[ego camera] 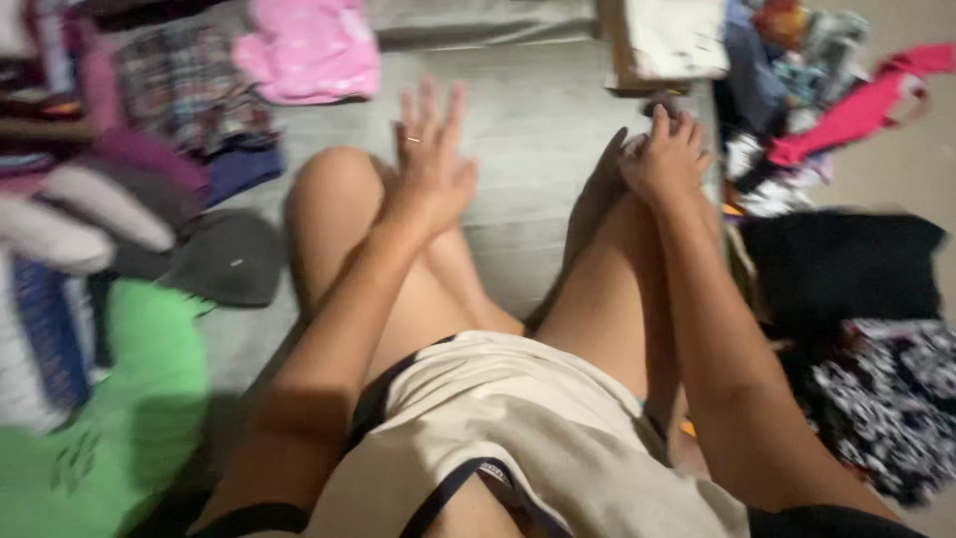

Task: The person folds various small items of clothing, including underwear and children's garments, by hand on a surface, then places them into stacks.

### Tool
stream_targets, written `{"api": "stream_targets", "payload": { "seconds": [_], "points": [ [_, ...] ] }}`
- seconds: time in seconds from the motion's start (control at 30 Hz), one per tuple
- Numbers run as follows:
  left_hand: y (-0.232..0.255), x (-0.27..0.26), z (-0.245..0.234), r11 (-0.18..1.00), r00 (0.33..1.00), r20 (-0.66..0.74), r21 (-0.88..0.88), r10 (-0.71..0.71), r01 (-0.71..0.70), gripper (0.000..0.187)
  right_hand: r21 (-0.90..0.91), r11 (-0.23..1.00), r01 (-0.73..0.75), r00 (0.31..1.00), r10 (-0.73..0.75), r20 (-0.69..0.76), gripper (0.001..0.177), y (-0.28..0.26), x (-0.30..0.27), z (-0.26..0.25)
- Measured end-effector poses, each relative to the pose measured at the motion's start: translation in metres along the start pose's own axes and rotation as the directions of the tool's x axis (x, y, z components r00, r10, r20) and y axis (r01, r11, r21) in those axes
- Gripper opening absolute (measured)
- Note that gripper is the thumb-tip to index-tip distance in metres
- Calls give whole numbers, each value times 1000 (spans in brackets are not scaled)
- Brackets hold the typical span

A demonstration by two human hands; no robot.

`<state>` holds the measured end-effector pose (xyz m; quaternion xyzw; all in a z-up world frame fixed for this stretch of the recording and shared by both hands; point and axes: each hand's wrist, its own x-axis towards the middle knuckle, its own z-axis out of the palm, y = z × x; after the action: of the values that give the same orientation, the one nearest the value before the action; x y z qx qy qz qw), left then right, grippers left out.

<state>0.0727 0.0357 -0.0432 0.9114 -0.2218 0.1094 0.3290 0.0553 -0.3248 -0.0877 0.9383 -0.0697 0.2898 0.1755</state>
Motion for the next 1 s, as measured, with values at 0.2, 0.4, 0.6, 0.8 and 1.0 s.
{"api": "stream_targets", "payload": {
  "seconds": [0.2, 0.4, 0.6, 0.8, 1.0],
  "points": [
    [71, 16, 95, 939, 905, 397, -345, 152, -7, 92, 608, 741, -286, 809, -154, 568, 23, 28, -17, 28],
    [78, 21, 91, 820, 914, 381, -474, -138, 321, 62, 740, -355, -571, 821, -272, 502, 12, -16, -16, -17],
    [46, 17, 55, 18, 876, 482, -876, -3, 482, 30, 685, -525, -505, 862, -333, 381, 36, -40, -8, -85],
    [24, 5, 19, -241, 855, 496, -858, -154, 454, 32, 687, -257, -680, 713, -452, 536, 29, -53, -11, -99],
    [9, -5, -22, -327, 828, 539, -818, -153, 472, 38, 715, -311, -627, 779, -262, 569, 31, -17, -2, -114]
  ]
}}
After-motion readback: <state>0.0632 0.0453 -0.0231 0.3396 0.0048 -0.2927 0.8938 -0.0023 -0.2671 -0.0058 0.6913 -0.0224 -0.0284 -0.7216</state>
